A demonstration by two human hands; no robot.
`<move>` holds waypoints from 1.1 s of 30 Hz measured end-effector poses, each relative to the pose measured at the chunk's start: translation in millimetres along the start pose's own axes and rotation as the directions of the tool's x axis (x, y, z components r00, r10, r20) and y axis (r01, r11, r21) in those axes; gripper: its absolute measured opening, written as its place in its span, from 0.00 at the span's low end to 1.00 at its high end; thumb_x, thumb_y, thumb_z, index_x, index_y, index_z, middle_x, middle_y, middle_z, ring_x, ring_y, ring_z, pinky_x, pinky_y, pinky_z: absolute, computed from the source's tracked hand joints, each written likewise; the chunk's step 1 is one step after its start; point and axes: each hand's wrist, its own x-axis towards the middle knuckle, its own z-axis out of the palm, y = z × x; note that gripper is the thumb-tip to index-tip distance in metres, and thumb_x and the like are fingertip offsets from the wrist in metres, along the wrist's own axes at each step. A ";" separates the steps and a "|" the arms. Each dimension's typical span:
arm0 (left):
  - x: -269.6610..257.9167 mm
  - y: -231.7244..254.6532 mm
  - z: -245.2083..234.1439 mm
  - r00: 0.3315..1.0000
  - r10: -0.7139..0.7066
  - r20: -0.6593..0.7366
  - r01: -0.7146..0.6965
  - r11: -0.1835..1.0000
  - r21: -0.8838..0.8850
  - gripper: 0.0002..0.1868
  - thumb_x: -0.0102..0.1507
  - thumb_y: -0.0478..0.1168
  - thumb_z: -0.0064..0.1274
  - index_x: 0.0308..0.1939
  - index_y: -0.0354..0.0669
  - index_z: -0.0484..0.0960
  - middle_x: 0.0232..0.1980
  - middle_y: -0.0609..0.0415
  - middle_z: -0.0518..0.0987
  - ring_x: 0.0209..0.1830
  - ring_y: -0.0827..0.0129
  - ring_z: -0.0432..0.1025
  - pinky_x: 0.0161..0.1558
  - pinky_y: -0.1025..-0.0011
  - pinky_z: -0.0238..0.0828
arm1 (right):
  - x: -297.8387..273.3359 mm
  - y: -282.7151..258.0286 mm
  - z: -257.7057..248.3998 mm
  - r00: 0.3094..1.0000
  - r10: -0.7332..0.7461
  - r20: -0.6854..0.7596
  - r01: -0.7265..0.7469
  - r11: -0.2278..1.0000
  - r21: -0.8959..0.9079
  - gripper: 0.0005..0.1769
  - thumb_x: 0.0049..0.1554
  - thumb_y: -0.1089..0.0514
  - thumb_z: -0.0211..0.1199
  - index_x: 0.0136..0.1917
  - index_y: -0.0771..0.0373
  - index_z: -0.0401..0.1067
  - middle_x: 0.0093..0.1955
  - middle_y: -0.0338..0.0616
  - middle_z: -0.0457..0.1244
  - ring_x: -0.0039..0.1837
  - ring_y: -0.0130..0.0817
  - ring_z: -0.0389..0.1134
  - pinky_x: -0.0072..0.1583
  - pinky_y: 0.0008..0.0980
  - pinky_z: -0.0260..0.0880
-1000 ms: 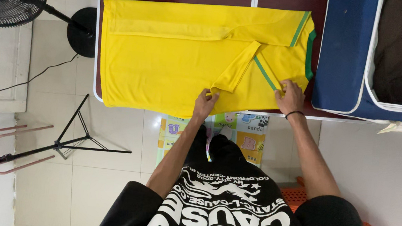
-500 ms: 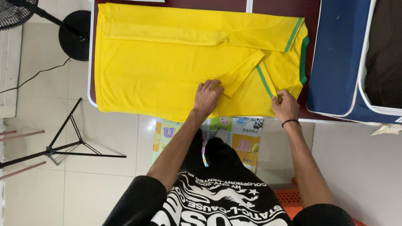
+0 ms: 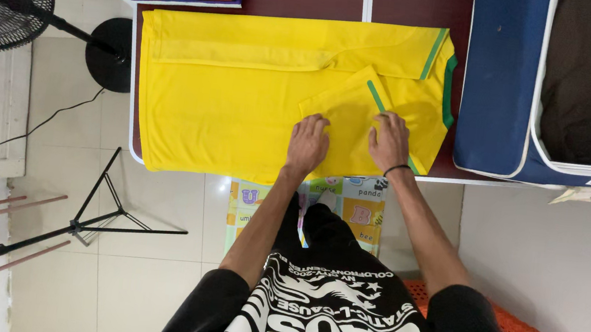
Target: The person folds a yellow t-shirt on a table. They smooth the shirt, fold the sleeves inward, fold the bottom up, and then fold the shirt in half.
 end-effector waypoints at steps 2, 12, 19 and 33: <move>-0.8 -0.4 7.7 0.994 0.107 -0.022 -0.104 0.988 0.115 0.26 0.69 0.45 0.46 0.70 0.47 0.67 0.77 0.48 0.61 0.78 0.49 0.55 0.74 0.47 0.52 | 21.8 -8.4 14.1 0.999 -0.049 -0.012 0.049 0.999 -0.004 0.22 0.61 0.56 0.62 0.67 0.66 0.68 0.72 0.53 0.59 0.74 0.54 0.58 0.72 0.53 0.58; -28.5 1.8 21.0 0.996 0.037 0.076 -0.055 0.966 0.252 0.36 0.70 0.57 0.41 0.80 0.53 0.56 0.84 0.48 0.46 0.84 0.45 0.37 0.78 0.40 0.31 | 30.9 -27.6 41.1 0.975 -0.019 0.222 0.054 0.986 -0.155 0.37 0.65 0.42 0.53 0.83 0.52 0.52 0.87 0.54 0.36 0.86 0.61 0.33 0.78 0.69 0.32; 0.5 -3.7 18.4 0.996 0.050 0.078 -0.067 0.970 0.233 0.37 0.69 0.61 0.39 0.81 0.57 0.55 0.85 0.48 0.46 0.85 0.48 0.38 0.79 0.44 0.28 | 16.9 -20.6 26.9 0.990 -0.004 0.141 0.025 0.988 -0.151 0.36 0.68 0.42 0.49 0.85 0.51 0.49 0.89 0.50 0.36 0.87 0.56 0.32 0.80 0.67 0.27; -16.9 -15.5 5.1 0.997 -0.025 0.072 0.006 0.965 0.264 0.41 0.68 0.66 0.37 0.82 0.57 0.51 0.85 0.47 0.42 0.84 0.43 0.35 0.78 0.41 0.28 | -18.8 52.6 5.8 0.982 0.182 0.039 -0.170 0.961 -0.217 0.36 0.68 0.47 0.43 0.86 0.55 0.47 0.89 0.53 0.32 0.88 0.59 0.27 0.81 0.65 0.21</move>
